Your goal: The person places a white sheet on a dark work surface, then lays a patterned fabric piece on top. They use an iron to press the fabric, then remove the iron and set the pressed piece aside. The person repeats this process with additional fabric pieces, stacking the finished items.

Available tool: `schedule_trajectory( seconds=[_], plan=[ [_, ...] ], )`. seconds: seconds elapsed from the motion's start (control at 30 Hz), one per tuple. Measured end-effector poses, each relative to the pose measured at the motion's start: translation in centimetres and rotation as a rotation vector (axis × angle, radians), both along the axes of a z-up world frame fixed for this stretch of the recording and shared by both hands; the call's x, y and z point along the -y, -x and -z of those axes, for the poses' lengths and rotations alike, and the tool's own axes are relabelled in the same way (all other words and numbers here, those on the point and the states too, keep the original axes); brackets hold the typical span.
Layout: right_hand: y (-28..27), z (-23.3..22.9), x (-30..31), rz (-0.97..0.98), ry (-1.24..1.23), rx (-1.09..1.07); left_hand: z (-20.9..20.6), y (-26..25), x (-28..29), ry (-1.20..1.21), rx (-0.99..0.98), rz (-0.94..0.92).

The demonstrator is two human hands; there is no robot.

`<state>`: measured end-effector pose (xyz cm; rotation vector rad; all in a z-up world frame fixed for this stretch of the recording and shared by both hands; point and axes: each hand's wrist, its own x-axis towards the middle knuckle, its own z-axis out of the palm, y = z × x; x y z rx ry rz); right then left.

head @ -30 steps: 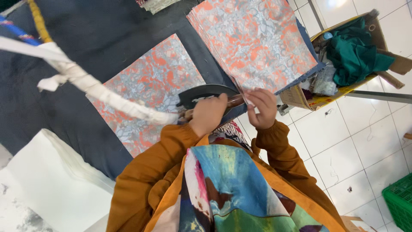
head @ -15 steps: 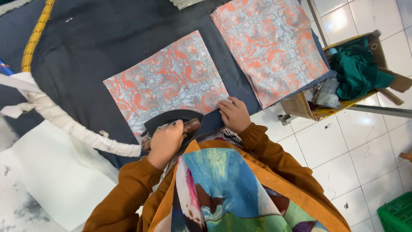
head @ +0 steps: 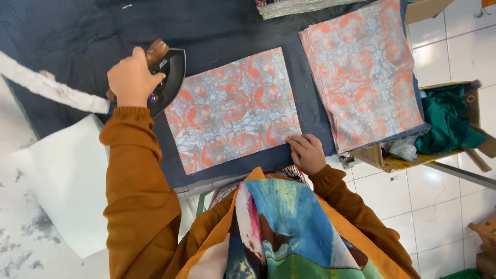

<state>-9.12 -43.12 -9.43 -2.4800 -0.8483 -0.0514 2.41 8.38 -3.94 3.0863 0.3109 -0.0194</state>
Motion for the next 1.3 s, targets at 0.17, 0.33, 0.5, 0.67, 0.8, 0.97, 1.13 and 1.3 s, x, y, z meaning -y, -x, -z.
schedule_trajectory(
  seconds=[0.17,0.33,0.5,0.67,0.8,0.97,1.13,1.3],
  plan=[
    [0.2,1.5,0.3,0.221,-0.061,0.054,-2.0,0.9,-0.3,0.095,-0.073,0.114],
    [-1.0,2.5,0.2,0.408,-0.015,0.018,-4.5,8.1,6.0,0.187,-0.197,0.295],
    [-1.5,3.2,0.3,0.437,0.043,-0.041,-4.6,18.5,14.4,0.337,-0.148,0.487],
    [-1.6,3.6,0.5,0.475,0.046,-0.075,-2.9,17.7,16.3,0.313,-0.029,0.428],
    [-1.9,3.6,0.0,0.481,0.059,-0.059,-1.0,10.9,15.4,0.190,-0.004,0.352],
    [-2.2,2.8,-0.1,0.461,0.041,-0.054,0.7,-0.9,13.4,0.091,0.103,0.259],
    [-2.1,1.9,-0.2,0.422,0.015,-0.049,-1.0,-7.4,13.0,0.162,0.013,0.159],
    [-2.7,0.4,0.7,0.093,-0.123,0.048,-3.7,-3.5,14.2,0.278,-0.148,0.107]
  ],
)
